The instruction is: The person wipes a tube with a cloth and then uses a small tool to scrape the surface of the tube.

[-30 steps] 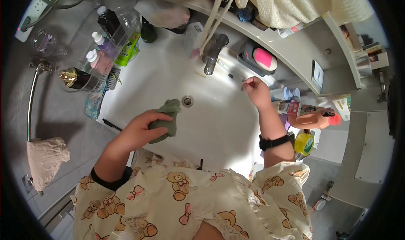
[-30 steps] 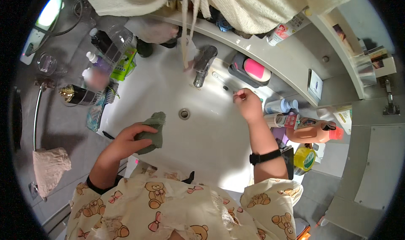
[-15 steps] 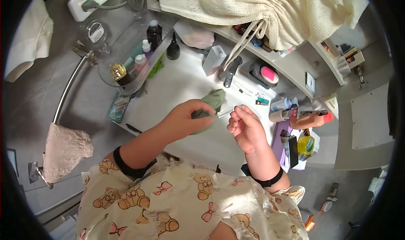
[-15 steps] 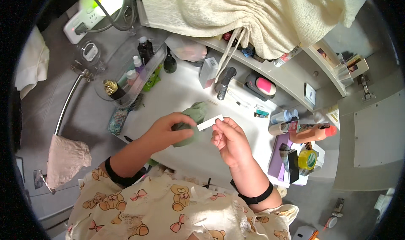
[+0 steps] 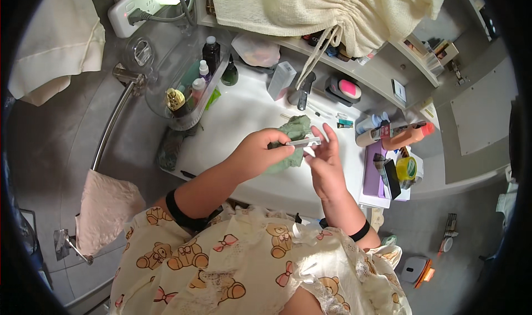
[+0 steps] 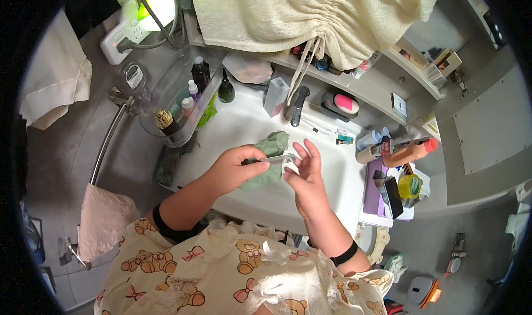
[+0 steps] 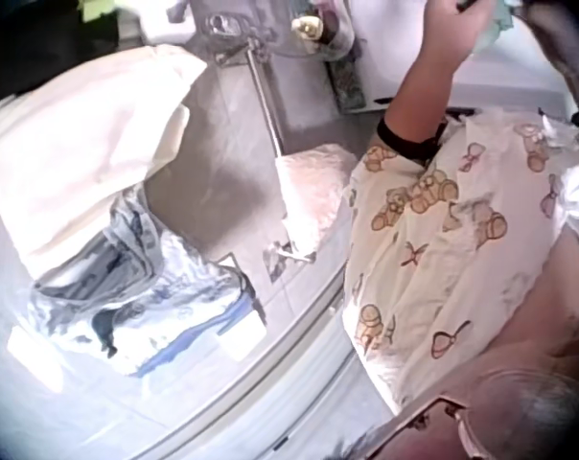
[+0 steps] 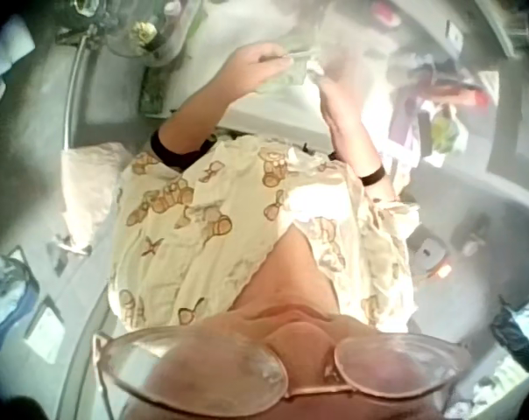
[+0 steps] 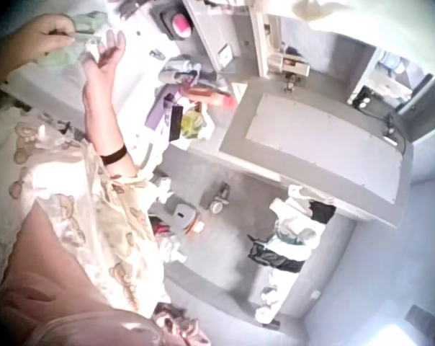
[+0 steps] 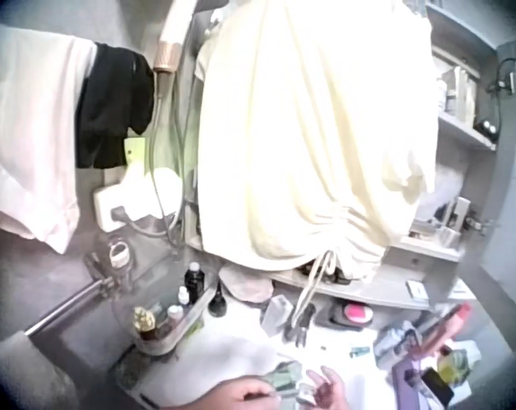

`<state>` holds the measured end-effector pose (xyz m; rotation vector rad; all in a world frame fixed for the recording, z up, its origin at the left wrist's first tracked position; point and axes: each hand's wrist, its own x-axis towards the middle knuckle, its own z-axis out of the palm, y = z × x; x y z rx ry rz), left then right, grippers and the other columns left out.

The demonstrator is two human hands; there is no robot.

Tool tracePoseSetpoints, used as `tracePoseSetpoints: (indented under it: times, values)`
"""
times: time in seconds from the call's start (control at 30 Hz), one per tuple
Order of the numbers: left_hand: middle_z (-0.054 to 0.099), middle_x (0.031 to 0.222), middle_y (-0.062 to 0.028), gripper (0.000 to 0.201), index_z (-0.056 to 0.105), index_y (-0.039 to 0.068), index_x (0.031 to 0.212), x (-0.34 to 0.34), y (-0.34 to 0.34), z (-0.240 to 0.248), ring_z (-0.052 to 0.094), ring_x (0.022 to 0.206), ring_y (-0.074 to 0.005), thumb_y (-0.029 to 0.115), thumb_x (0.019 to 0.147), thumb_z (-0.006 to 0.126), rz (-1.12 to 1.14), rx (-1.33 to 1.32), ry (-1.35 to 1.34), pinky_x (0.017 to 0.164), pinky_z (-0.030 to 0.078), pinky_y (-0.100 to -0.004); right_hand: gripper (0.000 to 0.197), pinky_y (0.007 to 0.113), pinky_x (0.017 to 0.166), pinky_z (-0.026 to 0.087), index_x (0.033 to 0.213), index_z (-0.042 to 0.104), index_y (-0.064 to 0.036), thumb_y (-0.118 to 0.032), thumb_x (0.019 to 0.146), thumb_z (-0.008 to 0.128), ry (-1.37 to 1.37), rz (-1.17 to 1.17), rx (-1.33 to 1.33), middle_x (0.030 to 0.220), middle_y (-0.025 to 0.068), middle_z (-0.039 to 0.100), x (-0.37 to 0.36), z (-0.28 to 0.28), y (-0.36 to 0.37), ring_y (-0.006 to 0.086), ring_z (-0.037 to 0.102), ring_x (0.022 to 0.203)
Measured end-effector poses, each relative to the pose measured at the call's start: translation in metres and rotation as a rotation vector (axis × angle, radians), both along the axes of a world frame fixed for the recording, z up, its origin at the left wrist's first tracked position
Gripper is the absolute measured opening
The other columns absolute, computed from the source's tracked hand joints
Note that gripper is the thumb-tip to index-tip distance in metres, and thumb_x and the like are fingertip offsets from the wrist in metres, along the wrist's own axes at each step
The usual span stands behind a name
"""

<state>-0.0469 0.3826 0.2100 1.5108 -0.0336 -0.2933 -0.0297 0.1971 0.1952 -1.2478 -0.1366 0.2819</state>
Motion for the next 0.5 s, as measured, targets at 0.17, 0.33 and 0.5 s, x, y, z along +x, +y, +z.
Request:
tracePoseSetpoints:
  times: [0.17, 0.33, 0.5]
  values:
    - [0.051, 0.069, 0.0038, 0.017, 0.060, 0.004, 0.089, -0.010, 0.000, -0.001, 0.045, 0.061, -0.0033, 0.019, 0.082, 0.062, -0.063, 0.012, 0.002, 0.052, 0.036, -0.0194, 0.086, 0.033, 0.091, 0.037, 0.141, 0.011, -0.0165, 0.012, 0.071, 0.052, -0.043, 0.192, 0.015, 0.129, 0.0095, 0.031, -0.012, 0.000, 0.018, 0.0200, 0.037, 0.116]
    - [0.051, 0.074, 0.0022, 0.018, 0.060, 0.003, 0.090, -0.015, 0.009, 0.001, 0.047, 0.064, -0.0049, 0.019, 0.082, 0.062, -0.112, 0.042, 0.065, 0.055, 0.039, -0.0204, 0.081, 0.030, 0.088, 0.039, 0.139, 0.017, -0.0142, 0.008, 0.073, 0.058, -0.071, 0.136, -0.036, 0.118, 0.0089, 0.042, -0.016, -0.008, 0.032, 0.0181, 0.044, 0.109]
    - [0.055, 0.097, -0.0035, 0.016, 0.060, 0.000, 0.089, -0.020, 0.019, -0.006, 0.051, 0.076, -0.0068, 0.014, 0.083, 0.061, -0.298, -0.146, -0.074, 0.067, 0.042, -0.0221, 0.059, 0.030, 0.082, 0.044, 0.126, 0.034, -0.0110, 0.006, 0.073, 0.053, 0.062, -0.058, 0.144, 0.107, 0.0090, 0.048, -0.023, -0.005, 0.041, 0.0175, 0.049, 0.099]
